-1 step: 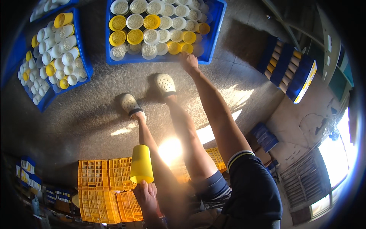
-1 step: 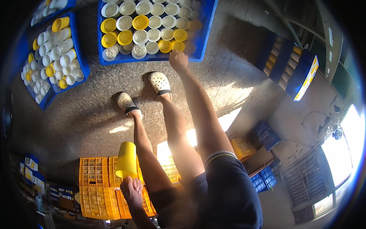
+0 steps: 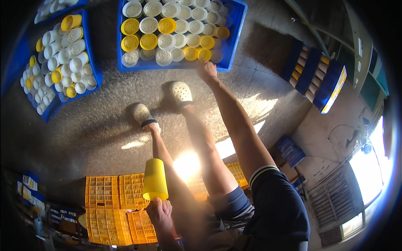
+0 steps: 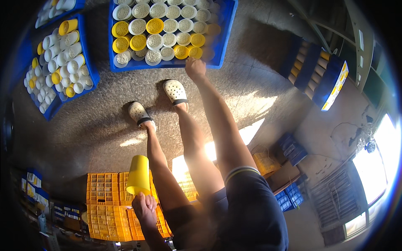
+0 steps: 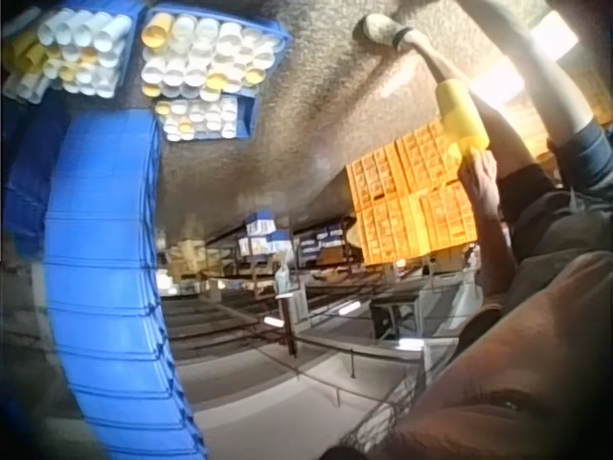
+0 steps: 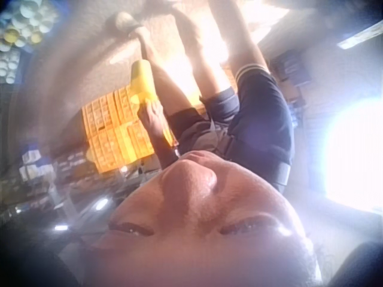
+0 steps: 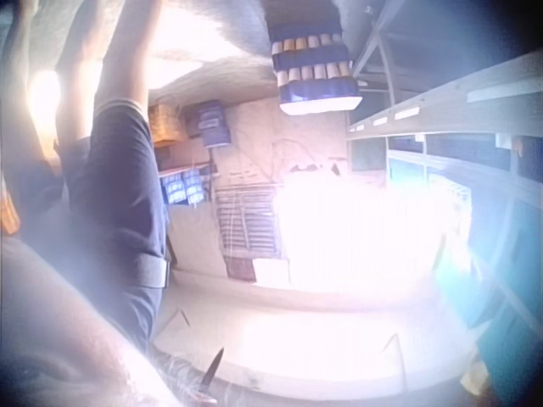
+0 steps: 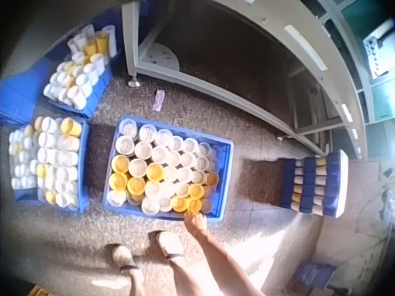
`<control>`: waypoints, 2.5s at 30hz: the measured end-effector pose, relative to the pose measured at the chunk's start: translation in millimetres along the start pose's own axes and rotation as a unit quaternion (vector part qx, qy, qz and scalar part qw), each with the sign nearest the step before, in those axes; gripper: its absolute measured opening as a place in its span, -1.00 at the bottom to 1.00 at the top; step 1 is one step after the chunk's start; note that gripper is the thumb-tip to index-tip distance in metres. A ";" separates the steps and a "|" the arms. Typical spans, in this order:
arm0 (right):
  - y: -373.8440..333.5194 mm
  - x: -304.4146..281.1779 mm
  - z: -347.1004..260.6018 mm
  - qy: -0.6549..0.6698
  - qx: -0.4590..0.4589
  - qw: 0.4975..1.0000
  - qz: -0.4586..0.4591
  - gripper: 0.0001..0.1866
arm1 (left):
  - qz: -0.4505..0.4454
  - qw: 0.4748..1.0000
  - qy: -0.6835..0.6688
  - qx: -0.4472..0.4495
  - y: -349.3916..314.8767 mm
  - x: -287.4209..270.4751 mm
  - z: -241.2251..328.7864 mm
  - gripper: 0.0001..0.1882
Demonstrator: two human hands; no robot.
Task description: The person operates a control panel, then picks up small cups containing grains from blue trays. They weigh the contents on a digital scale, transfer grains between cups, and return the cups to the trays. The person repeats this process multiple times.
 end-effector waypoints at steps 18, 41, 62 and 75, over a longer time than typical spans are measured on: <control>-541.4 -106.3 -351.2 -0.005 -0.674 0.732 -0.093 -0.36 | -0.048 0.914 0.272 0.297 -105.6 -99.4 58.2 -0.71; -818.3 -7.1 -978.3 -0.005 -0.667 0.735 -0.119 -0.21 | -0.259 0.649 -0.666 0.261 -179.9 -673.4 268.8 -0.61; -1007.8 388.6 -1723.5 -0.110 -0.674 0.697 -0.219 -0.24 | -0.027 0.609 -0.675 0.416 -150.9 -1506.4 599.7 -0.61; -1155.0 594.6 -2321.1 -0.129 -0.715 0.649 -0.226 -0.16 | -0.044 0.571 -0.752 0.326 -57.5 -1938.7 865.3 -0.59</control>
Point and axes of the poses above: each hand's wrist, its own y-axis towards the middle knuckle, its own x-axis out of the palm, z = x × y, the point moved 10 cm from there along y, towards the middle knuckle, and after that the axes turned 5 degrees about -z, right-handed, at the moved point
